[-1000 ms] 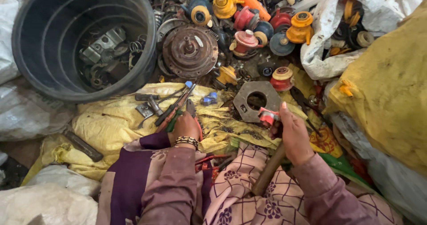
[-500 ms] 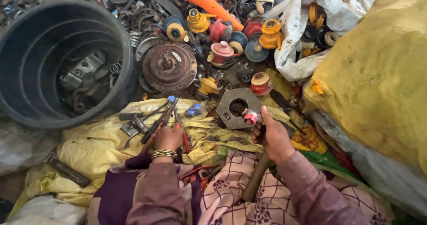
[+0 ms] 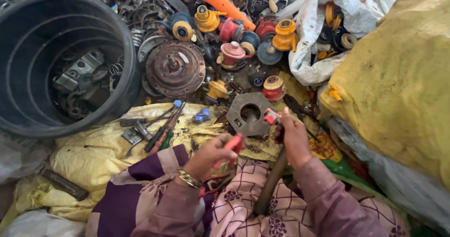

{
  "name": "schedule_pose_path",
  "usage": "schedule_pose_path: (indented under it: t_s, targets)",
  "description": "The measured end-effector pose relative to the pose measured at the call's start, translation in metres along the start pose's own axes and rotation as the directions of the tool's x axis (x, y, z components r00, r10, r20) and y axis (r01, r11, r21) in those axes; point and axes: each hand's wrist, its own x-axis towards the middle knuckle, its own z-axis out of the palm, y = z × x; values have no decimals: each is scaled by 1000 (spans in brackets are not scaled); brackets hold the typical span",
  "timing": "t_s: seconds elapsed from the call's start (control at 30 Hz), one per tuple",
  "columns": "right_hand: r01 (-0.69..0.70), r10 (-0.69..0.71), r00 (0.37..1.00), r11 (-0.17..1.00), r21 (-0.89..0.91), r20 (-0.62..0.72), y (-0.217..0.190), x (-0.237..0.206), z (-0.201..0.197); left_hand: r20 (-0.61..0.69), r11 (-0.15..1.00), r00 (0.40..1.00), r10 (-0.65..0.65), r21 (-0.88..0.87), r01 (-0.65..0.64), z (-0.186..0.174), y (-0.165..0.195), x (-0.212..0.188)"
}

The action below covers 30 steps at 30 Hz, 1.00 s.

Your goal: The person sits on the floor and uses a hammer and metal block to repeatedly strike small metal parts, separating components. They handle several small metal pieces one at a time, striking them to break them apart and then setting the separated pieces aside.

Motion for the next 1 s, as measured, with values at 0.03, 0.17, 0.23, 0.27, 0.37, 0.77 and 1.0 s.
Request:
schedule_pose_path:
  t_s: [0.03,0.17,0.23,0.27,0.37,0.77,1.0]
  targets:
    - [34,-34,999,999,12,-1,1,1,-1,37,999,999,-16,39,14,4,-3,1]
    - [61,-64,998,993,-97,-21,7,5,-2,40,999,999,-32,19,32,13,-13,1]
    - [44,-46,999,994,-104,-12,10,7,-1,45,1000,999,-14,21,14,15,-14,0]
    - [35,-36,999,994,-108,-9,11,7,-1,30,999,999,-36,4,36,15,-13,0]
    - [30,-30,1000,995,-99,-7,11,8,-1,22,998,998,-64,5,64,17,-9,-2]
    - [149,-141,989,960,-237,53,-4,0,4,15,988,995,-98,125,95,19,-4,1]
    - [210,-204,977,893,-399,57,-3,3,2,-129,912,978,-164,358,201,21,-16,10]
